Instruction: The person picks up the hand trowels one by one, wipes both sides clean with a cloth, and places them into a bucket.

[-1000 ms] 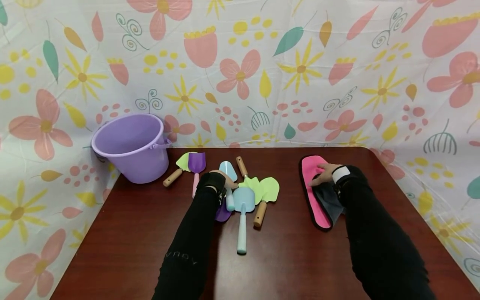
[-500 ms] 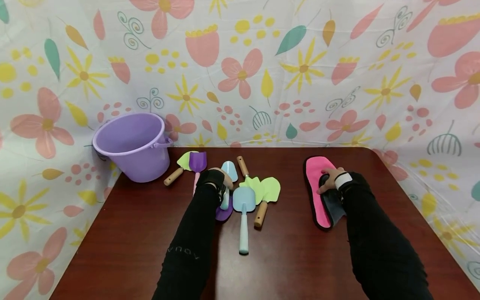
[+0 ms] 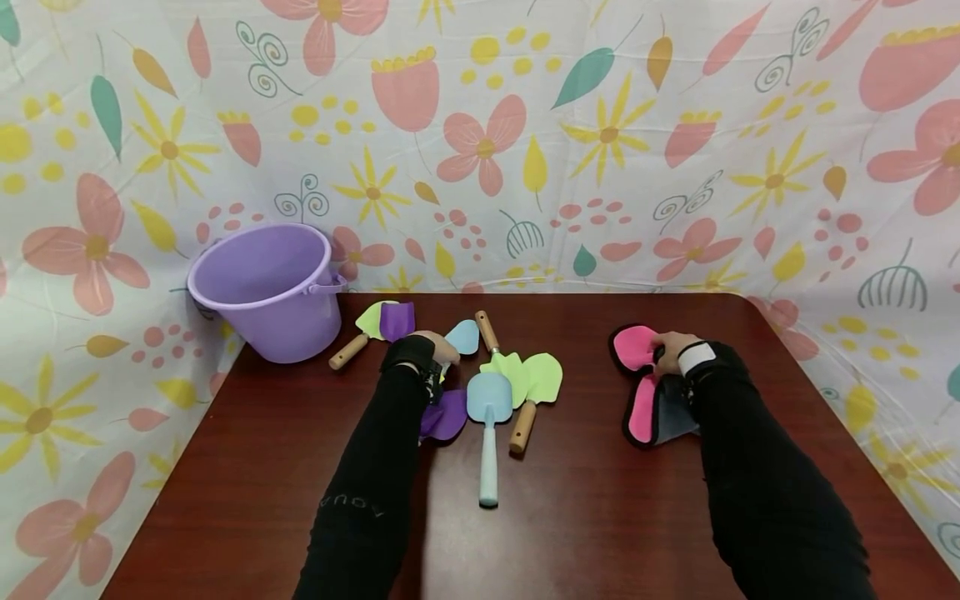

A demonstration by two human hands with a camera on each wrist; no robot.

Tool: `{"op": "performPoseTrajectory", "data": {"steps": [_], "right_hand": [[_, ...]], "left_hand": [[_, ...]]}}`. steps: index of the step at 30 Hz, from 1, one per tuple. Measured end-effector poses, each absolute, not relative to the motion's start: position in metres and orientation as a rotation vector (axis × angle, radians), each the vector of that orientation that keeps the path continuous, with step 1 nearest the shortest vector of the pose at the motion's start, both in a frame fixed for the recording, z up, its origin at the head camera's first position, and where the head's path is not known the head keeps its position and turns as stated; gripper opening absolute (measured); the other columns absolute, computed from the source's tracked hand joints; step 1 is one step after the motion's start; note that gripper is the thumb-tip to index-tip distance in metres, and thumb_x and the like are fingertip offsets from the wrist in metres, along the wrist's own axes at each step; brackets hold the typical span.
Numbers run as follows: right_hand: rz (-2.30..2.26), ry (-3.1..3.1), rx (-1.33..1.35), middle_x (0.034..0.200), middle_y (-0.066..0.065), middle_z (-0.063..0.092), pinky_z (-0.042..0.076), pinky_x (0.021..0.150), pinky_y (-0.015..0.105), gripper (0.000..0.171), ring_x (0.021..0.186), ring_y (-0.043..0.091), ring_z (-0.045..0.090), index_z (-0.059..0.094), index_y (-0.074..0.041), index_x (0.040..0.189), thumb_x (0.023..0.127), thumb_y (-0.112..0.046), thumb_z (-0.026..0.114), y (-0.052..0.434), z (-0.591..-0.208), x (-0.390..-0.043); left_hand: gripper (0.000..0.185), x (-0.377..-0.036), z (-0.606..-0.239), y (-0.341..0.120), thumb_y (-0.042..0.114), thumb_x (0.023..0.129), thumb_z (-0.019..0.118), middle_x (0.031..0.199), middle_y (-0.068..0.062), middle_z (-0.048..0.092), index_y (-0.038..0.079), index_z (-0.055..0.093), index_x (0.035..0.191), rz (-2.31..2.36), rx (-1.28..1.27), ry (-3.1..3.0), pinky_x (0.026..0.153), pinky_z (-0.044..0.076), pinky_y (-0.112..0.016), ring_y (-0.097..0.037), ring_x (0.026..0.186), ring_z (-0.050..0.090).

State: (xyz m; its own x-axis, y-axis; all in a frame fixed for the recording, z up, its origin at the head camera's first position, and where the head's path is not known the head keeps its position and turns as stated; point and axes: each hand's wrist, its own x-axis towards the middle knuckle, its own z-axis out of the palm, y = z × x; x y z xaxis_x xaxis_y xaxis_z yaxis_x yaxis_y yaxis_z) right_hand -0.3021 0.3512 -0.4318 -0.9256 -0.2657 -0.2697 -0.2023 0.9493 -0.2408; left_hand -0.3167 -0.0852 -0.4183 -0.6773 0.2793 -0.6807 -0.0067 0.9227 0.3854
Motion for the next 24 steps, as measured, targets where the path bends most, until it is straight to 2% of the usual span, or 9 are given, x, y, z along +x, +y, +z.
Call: {"op": "performPoseTrajectory", "data": {"steps": [5, 9, 11, 14, 19, 24], "right_hand": [[-0.342, 2.78, -0.305, 0.105, 0.028, 0.06, 0.044, 0.077, 0.05, 0.045, 0.089, 0.04, 0.055, 0.06, 0.001, 0.11, 0.071, -0.018, 0.073, 0.353, -0.426, -0.304], [-0.38, 2.794, -0.316, 0.108, 0.029, 0.058, 0.043, 0.078, 0.051, 0.043, 0.092, 0.042, 0.054, 0.058, 0.0, 0.112, 0.075, -0.018, 0.072, 0.352, -0.419, -0.302], [-0.406, 2.801, -0.342, 0.109, 0.029, 0.058, 0.043, 0.078, 0.052, 0.043, 0.093, 0.043, 0.054, 0.057, 0.001, 0.113, 0.077, -0.018, 0.072, 0.35, -0.416, -0.301], [-0.439, 2.808, -0.368, 0.112, 0.029, 0.058, 0.043, 0.081, 0.054, 0.044, 0.097, 0.043, 0.054, 0.057, 0.0, 0.117, 0.08, -0.019, 0.071, 0.347, -0.414, -0.3], [-0.509, 2.816, -0.394, 0.115, 0.028, 0.057, 0.041, 0.081, 0.055, 0.041, 0.098, 0.042, 0.053, 0.056, -0.001, 0.119, 0.084, -0.018, 0.069, 0.339, -0.41, -0.3], [-0.587, 2.837, -0.386, 0.122, 0.029, 0.053, 0.043, 0.082, 0.055, 0.044, 0.102, 0.042, 0.051, 0.05, -0.002, 0.128, 0.091, -0.019, 0.066, 0.332, -0.404, -0.29]], "left_hand": [[0.04, -0.307, -0.411, -0.092, 0.03, 0.105, 0.043, 0.118, -0.009, 0.061, 0.003, 0.059, 0.13, 0.481, 0.199, 2.415, 0.08, 0.04, -0.028, -0.019, 0.102, 0.055], [0.038, -0.307, -0.418, -0.101, 0.031, 0.104, 0.046, 0.094, -0.007, 0.068, 0.001, 0.063, 0.117, 0.574, 0.145, 2.46, 0.083, 0.045, -0.029, -0.02, 0.089, 0.062], [0.036, -0.305, -0.421, -0.106, 0.032, 0.104, 0.046, 0.083, -0.005, 0.067, 0.001, 0.063, 0.112, 0.62, 0.124, 2.475, 0.084, 0.046, -0.029, -0.019, 0.083, 0.063], [0.038, -0.299, -0.425, -0.112, 0.033, 0.104, 0.046, 0.073, -0.003, 0.062, -0.001, 0.064, 0.105, 0.712, 0.12, 2.485, 0.077, 0.047, -0.029, -0.017, 0.072, 0.062], [0.043, -0.283, -0.425, -0.121, 0.031, 0.104, 0.047, 0.066, -0.004, 0.054, -0.008, 0.064, 0.098, 0.916, 0.115, 2.468, 0.061, 0.046, -0.027, -0.016, 0.06, 0.058], [0.043, -0.274, -0.429, -0.125, 0.031, 0.103, 0.049, 0.062, -0.004, 0.051, -0.009, 0.064, 0.093, 0.994, 0.079, 2.477, 0.056, 0.045, -0.026, -0.014, 0.053, 0.052]]}}
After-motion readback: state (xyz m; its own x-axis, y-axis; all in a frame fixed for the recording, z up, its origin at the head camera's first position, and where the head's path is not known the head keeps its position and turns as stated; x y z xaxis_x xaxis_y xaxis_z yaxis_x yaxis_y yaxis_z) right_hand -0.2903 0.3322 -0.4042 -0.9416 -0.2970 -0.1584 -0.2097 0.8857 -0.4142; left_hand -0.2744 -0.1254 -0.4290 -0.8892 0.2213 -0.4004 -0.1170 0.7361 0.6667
